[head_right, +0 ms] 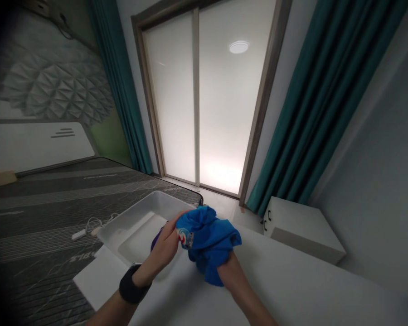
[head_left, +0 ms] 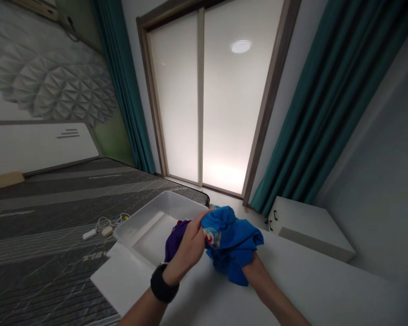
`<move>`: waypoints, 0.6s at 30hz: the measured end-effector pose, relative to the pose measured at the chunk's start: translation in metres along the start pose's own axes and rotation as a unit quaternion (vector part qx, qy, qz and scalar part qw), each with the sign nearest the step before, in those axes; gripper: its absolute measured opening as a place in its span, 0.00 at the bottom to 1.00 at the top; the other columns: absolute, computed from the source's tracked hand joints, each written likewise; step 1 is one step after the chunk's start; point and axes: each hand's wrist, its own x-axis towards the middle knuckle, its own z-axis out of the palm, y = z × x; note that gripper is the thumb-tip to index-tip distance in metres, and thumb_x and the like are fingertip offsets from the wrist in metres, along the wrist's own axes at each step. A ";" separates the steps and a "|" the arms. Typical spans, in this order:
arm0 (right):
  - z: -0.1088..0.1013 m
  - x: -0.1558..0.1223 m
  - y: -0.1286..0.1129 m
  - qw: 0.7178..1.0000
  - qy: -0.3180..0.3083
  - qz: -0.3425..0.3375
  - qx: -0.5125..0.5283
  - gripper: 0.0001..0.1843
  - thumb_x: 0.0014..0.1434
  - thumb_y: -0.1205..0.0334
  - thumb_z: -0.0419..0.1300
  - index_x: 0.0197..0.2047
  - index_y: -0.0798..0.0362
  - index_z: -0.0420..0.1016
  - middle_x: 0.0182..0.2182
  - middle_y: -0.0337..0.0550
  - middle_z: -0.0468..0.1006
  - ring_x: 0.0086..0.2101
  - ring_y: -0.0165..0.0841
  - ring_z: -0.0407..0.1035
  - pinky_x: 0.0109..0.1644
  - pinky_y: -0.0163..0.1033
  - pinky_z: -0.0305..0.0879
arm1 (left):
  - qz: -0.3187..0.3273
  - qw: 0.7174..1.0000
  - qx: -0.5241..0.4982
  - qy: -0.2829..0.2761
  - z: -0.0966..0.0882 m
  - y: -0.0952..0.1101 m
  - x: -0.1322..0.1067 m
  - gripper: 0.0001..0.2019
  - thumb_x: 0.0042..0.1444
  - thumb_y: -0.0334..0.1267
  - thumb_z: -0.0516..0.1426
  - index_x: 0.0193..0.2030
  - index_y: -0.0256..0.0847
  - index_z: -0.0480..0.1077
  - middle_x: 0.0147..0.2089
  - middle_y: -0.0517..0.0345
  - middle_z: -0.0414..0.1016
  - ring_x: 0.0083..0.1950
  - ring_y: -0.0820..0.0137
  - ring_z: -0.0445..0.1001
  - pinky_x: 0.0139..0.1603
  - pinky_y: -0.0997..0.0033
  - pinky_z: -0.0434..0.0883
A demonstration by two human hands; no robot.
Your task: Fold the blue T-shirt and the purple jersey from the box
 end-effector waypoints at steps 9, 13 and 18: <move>-0.095 -0.067 0.039 0.979 0.081 0.164 -0.086 0.28 0.43 0.37 0.62 0.38 0.53 0.78 0.38 0.50 0.82 0.43 0.48 0.74 0.49 0.49 0.70 | -0.067 0.991 0.075 -0.085 0.070 -0.050 -0.008 0.14 0.60 0.44 0.49 0.32 0.40 0.72 0.32 0.55 0.76 0.37 0.63 0.72 0.40 0.67 0.67; -0.135 -0.088 0.059 0.947 0.100 0.193 -0.235 0.31 0.54 0.32 0.48 0.28 0.50 0.75 0.28 0.47 0.80 0.37 0.44 0.74 0.45 0.45 0.69 | -0.139 0.982 0.009 -0.131 0.097 -0.090 -0.023 0.14 0.58 0.47 0.53 0.39 0.39 0.73 0.37 0.55 0.76 0.40 0.63 0.72 0.44 0.67 0.67; -0.182 -0.102 0.076 0.896 0.166 0.179 -0.370 0.28 0.59 0.39 0.44 0.35 0.50 0.76 0.20 0.41 0.72 0.29 0.42 0.71 0.38 0.45 0.65 | -0.133 0.988 0.020 -0.073 0.103 -0.116 -0.038 0.18 0.61 0.49 0.52 0.50 0.39 0.70 0.26 0.64 0.66 0.30 0.68 0.66 0.33 0.70 0.63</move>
